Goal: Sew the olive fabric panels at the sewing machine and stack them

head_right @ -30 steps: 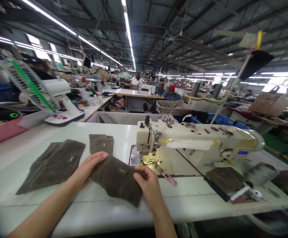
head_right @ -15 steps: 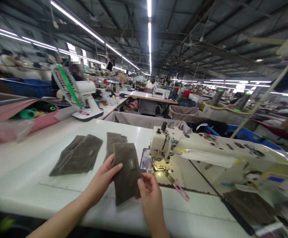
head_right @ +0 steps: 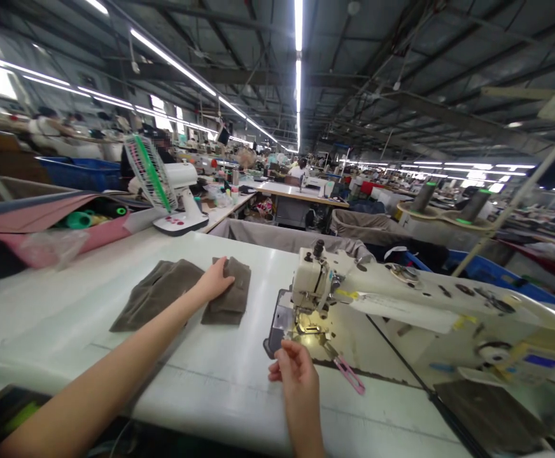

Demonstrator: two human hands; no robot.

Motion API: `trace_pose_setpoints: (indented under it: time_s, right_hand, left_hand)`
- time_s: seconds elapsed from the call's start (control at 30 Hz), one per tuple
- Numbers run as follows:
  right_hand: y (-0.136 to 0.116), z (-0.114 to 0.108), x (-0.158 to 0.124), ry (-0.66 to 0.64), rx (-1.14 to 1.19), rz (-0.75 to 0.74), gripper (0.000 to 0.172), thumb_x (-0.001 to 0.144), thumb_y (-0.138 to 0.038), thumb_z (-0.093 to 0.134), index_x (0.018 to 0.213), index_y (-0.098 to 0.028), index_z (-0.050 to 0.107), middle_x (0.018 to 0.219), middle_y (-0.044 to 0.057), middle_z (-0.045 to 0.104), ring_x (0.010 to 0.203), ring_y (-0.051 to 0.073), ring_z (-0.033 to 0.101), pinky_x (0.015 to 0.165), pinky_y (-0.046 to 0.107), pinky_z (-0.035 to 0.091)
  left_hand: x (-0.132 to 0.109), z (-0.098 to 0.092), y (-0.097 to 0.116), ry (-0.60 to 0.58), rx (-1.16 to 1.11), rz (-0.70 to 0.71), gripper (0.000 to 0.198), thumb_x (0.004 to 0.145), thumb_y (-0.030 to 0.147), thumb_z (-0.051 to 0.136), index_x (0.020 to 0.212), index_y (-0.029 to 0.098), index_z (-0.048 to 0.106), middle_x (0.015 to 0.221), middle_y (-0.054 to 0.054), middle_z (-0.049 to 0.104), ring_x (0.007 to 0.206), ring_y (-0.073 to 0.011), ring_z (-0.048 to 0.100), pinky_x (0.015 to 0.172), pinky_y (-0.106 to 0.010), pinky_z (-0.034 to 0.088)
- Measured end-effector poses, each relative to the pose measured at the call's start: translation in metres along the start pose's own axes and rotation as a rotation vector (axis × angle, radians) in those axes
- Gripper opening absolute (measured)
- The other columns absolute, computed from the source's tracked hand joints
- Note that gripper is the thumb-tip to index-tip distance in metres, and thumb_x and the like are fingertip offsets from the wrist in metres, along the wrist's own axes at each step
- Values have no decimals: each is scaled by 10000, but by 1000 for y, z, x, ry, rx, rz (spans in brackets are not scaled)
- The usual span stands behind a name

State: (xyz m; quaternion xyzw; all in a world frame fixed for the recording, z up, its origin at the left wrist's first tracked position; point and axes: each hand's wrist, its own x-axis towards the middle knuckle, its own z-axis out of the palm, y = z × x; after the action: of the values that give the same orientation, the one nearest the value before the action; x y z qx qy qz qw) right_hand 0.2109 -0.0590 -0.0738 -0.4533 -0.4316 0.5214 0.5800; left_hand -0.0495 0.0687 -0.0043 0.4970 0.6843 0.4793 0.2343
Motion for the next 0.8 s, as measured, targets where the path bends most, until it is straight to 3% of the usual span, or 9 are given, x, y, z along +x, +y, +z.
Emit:
trace_pose_setpoints:
  time_s: [0.13,0.3,0.43,0.53,0.67,0.8]
  right_hand:
    - [0,2,0,-13,6,12,526,657,-634,848,912,-190,728,661,32,701,617,219,680,563,334,574]
    - [1,2,0,-23,26,14,495,692,-604,830,932,-187,711,670,28,703,619,206,675,573,319,573]
    - [1,3,1,-28,46,6,461,712,-566,821,932,-179,701,672,19,699,606,193,674,561,302,569]
    - [3,4,1,-38,68,6,434,725,-536,814,932,-175,691,679,14,696,606,186,677,549,288,564]
    - [7,3,1,-67,70,-3,367,770,-477,775,947,-171,674,685,7,694,594,164,663,556,274,564]
    - [7,4,2,-76,73,-6,334,789,-448,751,956,-171,666,680,0,685,590,155,657,554,263,559]
  left_hand:
    - [0,-1,-1,53,53,30,380,951,334,673,1292,176,615,1307,-108,650,1164,-268,642,1013,-514,520]
    - [3,-12,0,149,152,-8,520,959,305,637,1438,173,485,1320,-131,637,1135,-271,657,982,-495,538]
    - [-8,-12,-4,143,328,-15,644,831,187,686,1437,103,486,1358,-230,617,1287,-367,584,1082,-506,459]
    - [-14,-9,-8,156,457,-35,694,810,240,672,1450,69,465,1405,-295,565,1347,-447,518,1098,-572,412]
    - [-8,-13,-8,161,543,-88,635,827,344,648,1358,21,518,1324,-339,610,1287,-482,561,1033,-583,452]
    - [-3,-16,-4,160,547,-45,550,786,243,658,1304,79,572,1251,-281,680,1232,-450,613,1008,-541,483]
